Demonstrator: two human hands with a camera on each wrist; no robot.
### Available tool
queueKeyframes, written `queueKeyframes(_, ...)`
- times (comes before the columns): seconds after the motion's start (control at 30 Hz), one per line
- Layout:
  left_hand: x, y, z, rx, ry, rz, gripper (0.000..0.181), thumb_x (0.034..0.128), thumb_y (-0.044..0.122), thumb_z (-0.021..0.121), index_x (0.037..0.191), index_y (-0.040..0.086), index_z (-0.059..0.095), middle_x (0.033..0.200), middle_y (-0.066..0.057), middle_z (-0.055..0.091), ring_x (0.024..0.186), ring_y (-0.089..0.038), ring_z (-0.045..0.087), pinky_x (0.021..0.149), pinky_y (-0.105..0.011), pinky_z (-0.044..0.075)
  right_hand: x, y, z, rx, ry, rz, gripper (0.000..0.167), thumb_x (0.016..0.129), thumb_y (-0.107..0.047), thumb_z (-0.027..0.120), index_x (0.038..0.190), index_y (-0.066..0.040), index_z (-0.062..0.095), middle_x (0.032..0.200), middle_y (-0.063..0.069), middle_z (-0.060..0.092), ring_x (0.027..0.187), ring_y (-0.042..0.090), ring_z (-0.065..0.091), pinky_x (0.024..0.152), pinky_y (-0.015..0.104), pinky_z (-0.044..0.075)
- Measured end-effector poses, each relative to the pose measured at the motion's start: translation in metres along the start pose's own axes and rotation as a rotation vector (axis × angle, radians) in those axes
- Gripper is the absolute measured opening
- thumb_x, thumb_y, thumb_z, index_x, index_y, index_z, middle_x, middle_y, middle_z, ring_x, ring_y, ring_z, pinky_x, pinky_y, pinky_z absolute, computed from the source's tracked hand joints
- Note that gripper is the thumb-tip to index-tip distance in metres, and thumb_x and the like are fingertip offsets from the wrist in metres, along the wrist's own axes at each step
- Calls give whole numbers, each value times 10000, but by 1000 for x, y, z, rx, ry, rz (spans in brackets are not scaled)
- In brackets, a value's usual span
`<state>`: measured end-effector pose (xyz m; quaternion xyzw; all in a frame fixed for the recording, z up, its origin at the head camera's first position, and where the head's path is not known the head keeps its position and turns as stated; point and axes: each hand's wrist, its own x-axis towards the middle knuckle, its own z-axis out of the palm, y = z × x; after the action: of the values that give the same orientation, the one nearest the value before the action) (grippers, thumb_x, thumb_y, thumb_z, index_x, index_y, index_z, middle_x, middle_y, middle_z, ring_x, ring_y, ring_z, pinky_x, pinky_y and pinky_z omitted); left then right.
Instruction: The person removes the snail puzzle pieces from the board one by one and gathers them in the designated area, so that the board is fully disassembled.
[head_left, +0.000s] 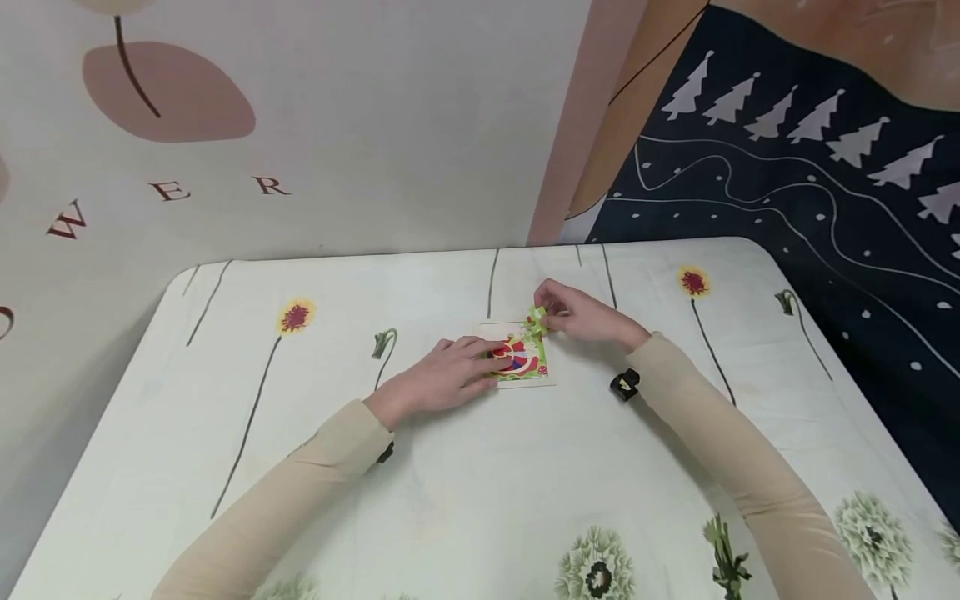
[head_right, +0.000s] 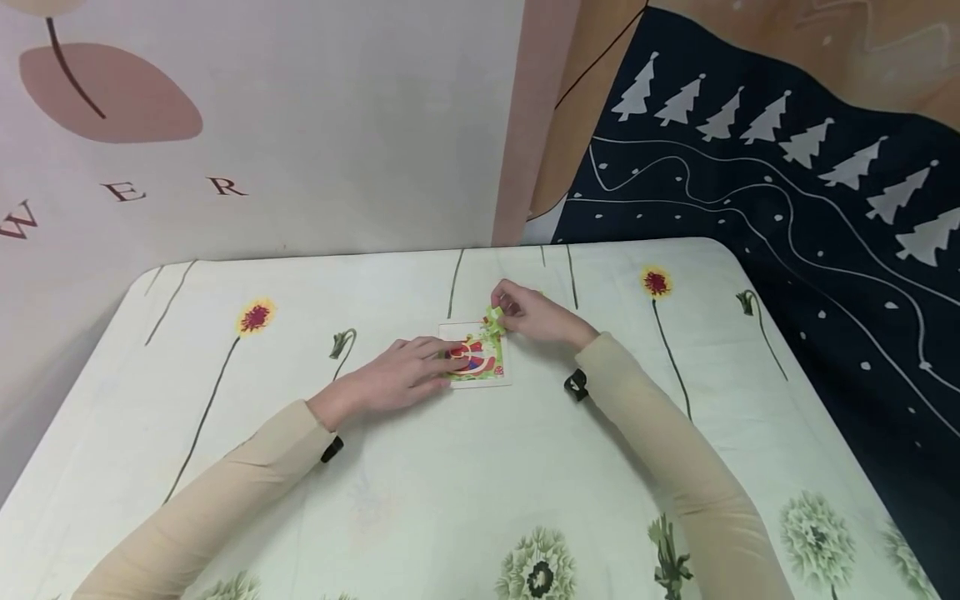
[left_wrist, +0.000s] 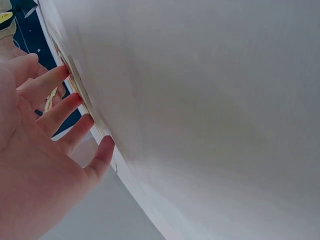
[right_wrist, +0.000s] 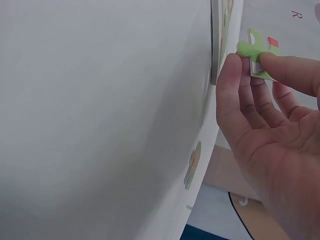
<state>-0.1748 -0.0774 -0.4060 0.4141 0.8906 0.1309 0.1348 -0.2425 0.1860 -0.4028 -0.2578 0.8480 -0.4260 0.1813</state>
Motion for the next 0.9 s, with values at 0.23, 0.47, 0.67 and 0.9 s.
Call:
queueKeyframes(0.23,-2,1,0,0,3,5,445,1014,353,491,1430,198,503,1519,-57,358,1369,-261,306,1000,-503,317,-7,6,-5,28,14,14,174,925,45,558,1081,7,491,1026,149,567,954,268,555,821,392,440)
queueKeyframes(0.47,-1,0,2,-5,1,-2,445,1009,363,500,1429,216,504,1524,-39,351,1376,-245,293,1009,-490,305,-14,11,-14,70,48,27,199,926,34,570,1117,30,513,1044,173,563,970,297,555,875,401,433)
queueKeyframes(0.67,-2,-1,2,14,1,6,462,1007,380,496,1439,217,490,1525,-39,349,1377,-246,292,1011,-485,307,-22,15,-25,68,83,33,207,929,40,567,1135,32,553,1071,180,574,961,303,567,804,309,483)
queueKeyframes(0.9,-2,0,2,20,-6,-2,480,1003,389,501,1450,216,474,1526,-44,346,1382,-257,282,1021,-490,296,-29,17,-34,32,109,78,241,932,33,568,1173,28,572,1124,184,583,996,303,561,791,253,468)
